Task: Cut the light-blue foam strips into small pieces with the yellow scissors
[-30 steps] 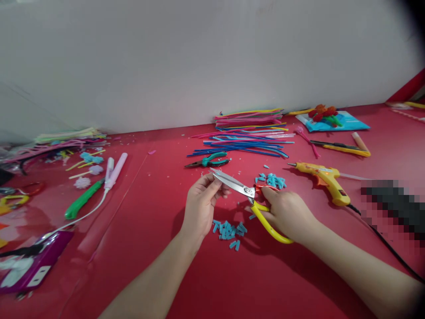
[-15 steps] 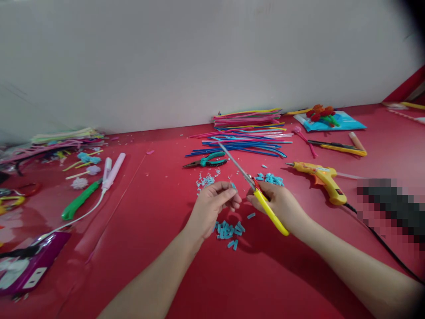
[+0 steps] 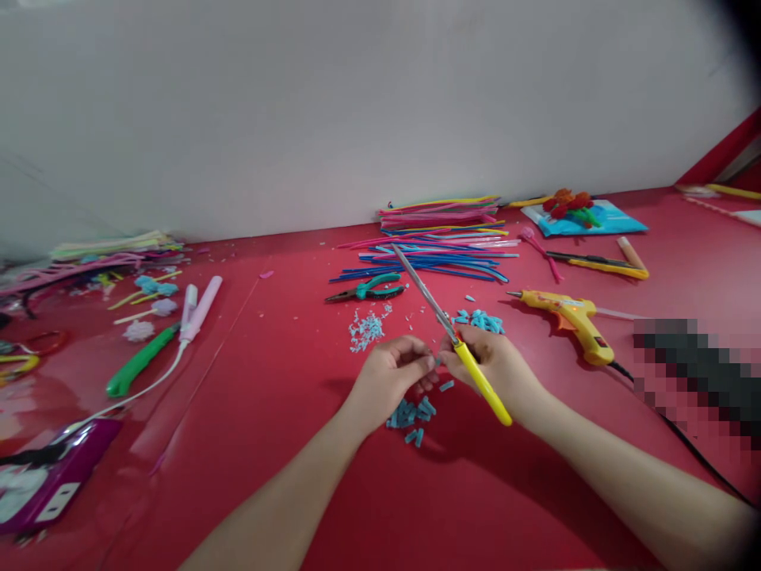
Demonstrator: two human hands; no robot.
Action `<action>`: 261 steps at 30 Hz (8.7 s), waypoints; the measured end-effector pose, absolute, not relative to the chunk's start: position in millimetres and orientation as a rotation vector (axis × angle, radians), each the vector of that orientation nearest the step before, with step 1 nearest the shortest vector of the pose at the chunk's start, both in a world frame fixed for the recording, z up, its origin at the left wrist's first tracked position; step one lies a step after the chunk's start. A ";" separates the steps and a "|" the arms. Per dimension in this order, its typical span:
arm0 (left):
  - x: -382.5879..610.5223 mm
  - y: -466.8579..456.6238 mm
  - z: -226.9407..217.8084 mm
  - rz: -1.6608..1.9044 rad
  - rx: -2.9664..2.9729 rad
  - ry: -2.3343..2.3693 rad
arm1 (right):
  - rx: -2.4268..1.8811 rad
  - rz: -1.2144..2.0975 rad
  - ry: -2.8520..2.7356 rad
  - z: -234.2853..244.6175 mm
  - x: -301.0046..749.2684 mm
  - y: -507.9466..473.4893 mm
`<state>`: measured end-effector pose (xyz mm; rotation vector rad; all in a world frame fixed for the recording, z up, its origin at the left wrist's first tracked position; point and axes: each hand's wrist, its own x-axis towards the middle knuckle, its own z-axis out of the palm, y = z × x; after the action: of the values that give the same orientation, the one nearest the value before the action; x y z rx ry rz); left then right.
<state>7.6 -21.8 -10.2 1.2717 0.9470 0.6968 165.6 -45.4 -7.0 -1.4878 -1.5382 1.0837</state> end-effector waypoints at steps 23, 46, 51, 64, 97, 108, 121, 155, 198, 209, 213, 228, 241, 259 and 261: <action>11.8 -28.5 -10.1 0.829 1.783 1.167 | -1.603 0.824 -1.518 -13.2 164.1 -45.6; -4.2 -11.4 -5.5 1.323 0.802 0.887 | -1.913 0.096 -2.332 -11.8 173.7 -51.7; -3.7 -11.8 -4.9 1.343 0.802 0.901 | -1.892 0.086 -2.369 -13.4 173.3 -52.6; -2.6 -12.6 -4.2 1.349 0.805 0.860 | -1.887 0.072 -2.376 -15.5 172.6 -53.1; -3.1 -11.9 -3.0 1.310 0.848 0.939 | -1.887 0.298 -2.161 -12.9 175.0 -47.6; 10.5 -26.7 -4.1 0.750 1.141 0.879 | -1.415 1.154 -1.494 -5.9 165.9 -48.3; 14.6 -30.6 -1.7 0.747 1.429 0.996 | -1.470 0.979 -1.602 -13.6 165.4 -47.7; -3.5 -11.5 -2.9 1.304 0.846 0.862 | -1.852 0.167 -2.341 -13.1 176.3 -50.1; 2.7 -17.9 -1.0 1.028 0.909 0.846 | -1.734 0.687 -1.823 -5.1 172.3 -46.1; 13.1 -30.0 -0.7 0.708 1.143 0.943 | -1.411 1.217 -1.440 -2.6 169.3 -50.5; 17.0 -33.7 3.9 0.760 1.193 0.989 | -1.457 1.133 -1.528 -5.0 168.6 -50.0; 11.4 -30.5 5.4 0.933 1.703 1.152 | -1.504 1.087 -1.446 -3.0 163.8 -50.3; 9.3 -22.9 1.0 1.115 1.042 1.031 | -1.731 0.621 -1.853 -2.4 174.6 -50.3; -1.4 -14.7 -1.1 1.335 0.829 0.846 | -1.848 0.082 -2.314 -16.0 173.0 -51.8; -1.4 -14.9 -0.8 1.333 0.825 0.852 | -1.839 0.064 -2.318 -16.5 173.3 -51.8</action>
<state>-1.4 -14.9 -0.8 0.8247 0.8520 1.3334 173.3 -51.8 -16.5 -1.8394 -2.3180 0.0639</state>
